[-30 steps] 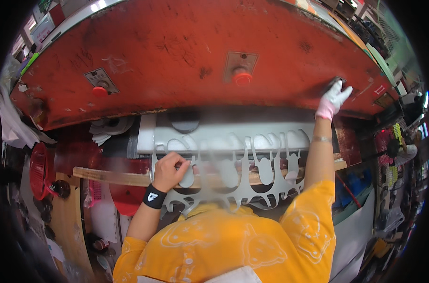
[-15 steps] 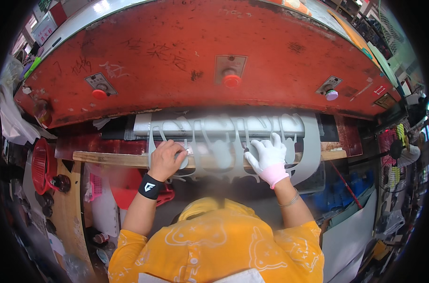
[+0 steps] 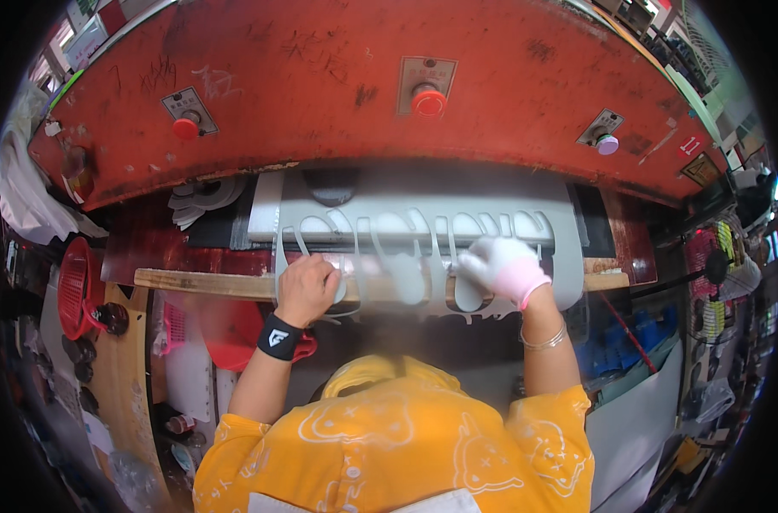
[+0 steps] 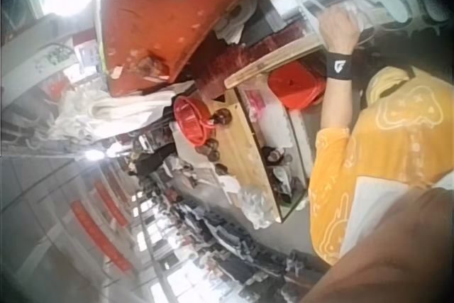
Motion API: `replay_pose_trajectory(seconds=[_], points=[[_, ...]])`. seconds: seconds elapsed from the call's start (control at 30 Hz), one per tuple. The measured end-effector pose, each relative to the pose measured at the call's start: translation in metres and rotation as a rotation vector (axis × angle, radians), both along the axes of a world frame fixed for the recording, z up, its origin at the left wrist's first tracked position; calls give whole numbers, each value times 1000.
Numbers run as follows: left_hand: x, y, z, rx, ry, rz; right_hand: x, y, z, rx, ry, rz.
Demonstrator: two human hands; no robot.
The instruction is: The person stacks and aligns several large gray sheets, then feeds them one by one into a red hydraulic guillotine cutter. After each cut, the person removes the cut pieces and sets them aside, repeating the process for multiple sheets.
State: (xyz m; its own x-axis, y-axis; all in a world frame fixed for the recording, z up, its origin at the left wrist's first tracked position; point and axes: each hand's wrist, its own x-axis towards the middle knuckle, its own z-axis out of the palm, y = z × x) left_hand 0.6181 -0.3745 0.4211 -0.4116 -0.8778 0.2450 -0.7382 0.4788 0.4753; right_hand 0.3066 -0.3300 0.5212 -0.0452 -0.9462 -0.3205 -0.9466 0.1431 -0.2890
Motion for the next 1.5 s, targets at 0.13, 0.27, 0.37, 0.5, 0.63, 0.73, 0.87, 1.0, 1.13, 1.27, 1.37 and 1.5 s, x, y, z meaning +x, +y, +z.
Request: replay_pose_trajectory(seconds=[0.13,0.27,0.37,0.5,0.63,0.73,0.87,1.0,1.13,1.27,1.37,1.5], points=[[12,33,8,90,-18,-55,46,-32,2,-530,-230,67],[28,42,20,499,546,-128,137,-66,-26,-486,-175,142],[32,36,22,118,847,203,193,-64,-34,-329,-39,149],[35,29,14,-73,592,139,206,-42,-32,-246,-42,110],[42,51,12,-48,148,22,170,-14,-28,-284,-475,81],[43,68,13,-44,-18,34,134,0,-21,-169,-1065,-86],[42,76,16,-2,-43,54,113,21,-18,-386,-842,-106],[41,76,16,1,-49,54,121,34,-30,-452,-201,-139],[41,75,15,8,-30,68,136,33,-43,-456,51,-81],[37,68,16,44,-40,70,142,28,-42,-466,122,-72],[36,58,22,21,-11,65,132,23,-41,-437,15,-66],[37,59,33,190,311,43,75,2,-46,-675,-295,-110]])
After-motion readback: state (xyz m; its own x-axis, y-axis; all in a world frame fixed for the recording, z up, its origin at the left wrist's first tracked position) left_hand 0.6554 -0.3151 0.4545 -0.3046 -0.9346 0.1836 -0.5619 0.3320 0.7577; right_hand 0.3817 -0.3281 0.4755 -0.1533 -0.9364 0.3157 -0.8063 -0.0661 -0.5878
